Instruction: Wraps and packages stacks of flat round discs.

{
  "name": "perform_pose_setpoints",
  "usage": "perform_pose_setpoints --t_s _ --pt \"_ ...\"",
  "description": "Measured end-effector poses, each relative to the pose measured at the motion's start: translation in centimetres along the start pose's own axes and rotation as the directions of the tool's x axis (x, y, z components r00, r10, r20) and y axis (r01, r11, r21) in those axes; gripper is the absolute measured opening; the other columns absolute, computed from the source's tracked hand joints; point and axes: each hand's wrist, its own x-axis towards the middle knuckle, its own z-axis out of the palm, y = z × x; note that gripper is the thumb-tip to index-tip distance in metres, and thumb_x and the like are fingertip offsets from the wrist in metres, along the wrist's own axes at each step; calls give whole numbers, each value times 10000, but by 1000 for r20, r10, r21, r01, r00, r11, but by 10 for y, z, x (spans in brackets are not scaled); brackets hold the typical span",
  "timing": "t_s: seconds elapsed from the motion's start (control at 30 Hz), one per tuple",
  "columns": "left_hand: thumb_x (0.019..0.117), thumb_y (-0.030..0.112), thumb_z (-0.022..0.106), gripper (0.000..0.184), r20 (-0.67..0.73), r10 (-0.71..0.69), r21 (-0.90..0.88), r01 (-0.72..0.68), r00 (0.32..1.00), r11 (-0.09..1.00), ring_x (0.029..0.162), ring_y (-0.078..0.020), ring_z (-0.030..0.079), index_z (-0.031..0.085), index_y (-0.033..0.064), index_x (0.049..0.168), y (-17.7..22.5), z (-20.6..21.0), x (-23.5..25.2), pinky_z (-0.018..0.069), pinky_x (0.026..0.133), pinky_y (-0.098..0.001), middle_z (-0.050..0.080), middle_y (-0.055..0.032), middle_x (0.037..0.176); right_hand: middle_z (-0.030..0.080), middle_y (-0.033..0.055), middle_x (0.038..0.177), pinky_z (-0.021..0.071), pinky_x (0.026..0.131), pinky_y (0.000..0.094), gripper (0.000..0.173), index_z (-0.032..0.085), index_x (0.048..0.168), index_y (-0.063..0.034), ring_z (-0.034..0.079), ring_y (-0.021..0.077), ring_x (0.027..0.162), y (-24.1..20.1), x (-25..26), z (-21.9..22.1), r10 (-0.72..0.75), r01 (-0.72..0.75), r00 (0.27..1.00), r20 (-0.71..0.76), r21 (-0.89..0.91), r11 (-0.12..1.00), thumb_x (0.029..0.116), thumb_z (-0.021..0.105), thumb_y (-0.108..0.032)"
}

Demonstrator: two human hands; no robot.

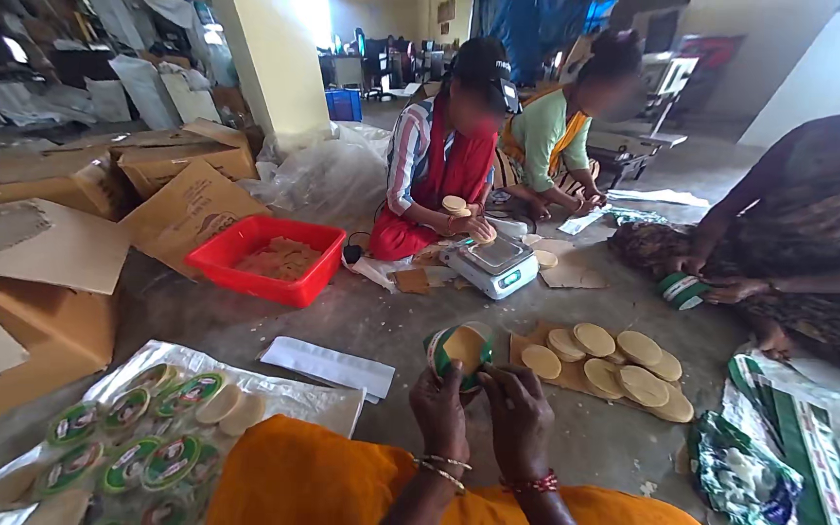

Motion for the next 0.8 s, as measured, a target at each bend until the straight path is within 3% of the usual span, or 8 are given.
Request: perform_pose_setpoints --t_s 0.07,0.17,0.27,0.37,0.47,0.57,0.67,0.8 --pt "999 10 625 154 -3 -37 13 37 999 999 765 -263 749 642 -123 1073 3 -5 -1 662 688 -390 711 -220 926 723 110 953 595 739 264 140 805 929 -57 703 154 841 -4 1 -5 -8 10 999 48 -49 999 900 726 -169" --pt "994 5 632 181 13 -88 -9 88 996 996 800 -294 752 629 -132 1112 4 -11 -5 665 705 -422 707 -236 968 709 47 876 581 631 224 89 777 868 -51 678 84 729 -10 9 -10 307 -322 945 115 142 936 828 802 -127" --pt "998 9 627 213 39 -126 -25 128 991 992 841 -319 749 621 -127 1161 12 -17 -9 663 718 -438 701 -251 1020 676 68 734 551 553 272 239 620 882 10 633 132 589 -13 24 -12 620 -665 741 257 405 627 762 826 17" --pt "993 0 629 220 59 -157 -39 160 986 986 829 -326 748 619 -125 1174 19 -20 -14 661 705 -442 700 -254 1026 657 89 753 536 544 267 283 609 1009 37 606 137 590 -16 34 -12 667 -722 666 335 511 466 787 775 93" --pt "996 8 629 204 57 -174 -50 177 983 983 810 -325 746 617 -123 1152 18 -20 -17 660 686 -442 697 -251 1012 688 59 700 489 495 219 130 685 843 22 590 87 538 -19 34 -4 581 -594 789 197 483 643 788 790 75" --pt "999 6 622 212 60 -193 -52 196 979 979 797 -322 746 610 -124 1166 21 -24 -17 659 676 -437 699 -250 1006 693 34 832 569 624 230 46 761 857 -51 654 77 697 -15 24 -5 249 -269 961 123 193 944 831 782 -82" --pt "1002 15 622 202 90 -241 -14 243 966 970 778 -332 751 613 -124 1148 28 -33 -17 661 658 -446 709 -249 980 708 52 906 596 676 254 80 791 903 -86 684 97 760 -23 25 -19 140 -134 960 242 -41 990 898 739 -147" --pt "1011 32 613 184 172 -355 47 353 919 935 795 -329 752 611 -103 1135 39 -46 -26 660 673 -449 716 -229 975 725 16 781 583 633 267 161 739 891 -62 678 89 670 -24 44 -36 381 -445 838 392 85 891 790 849 -121"
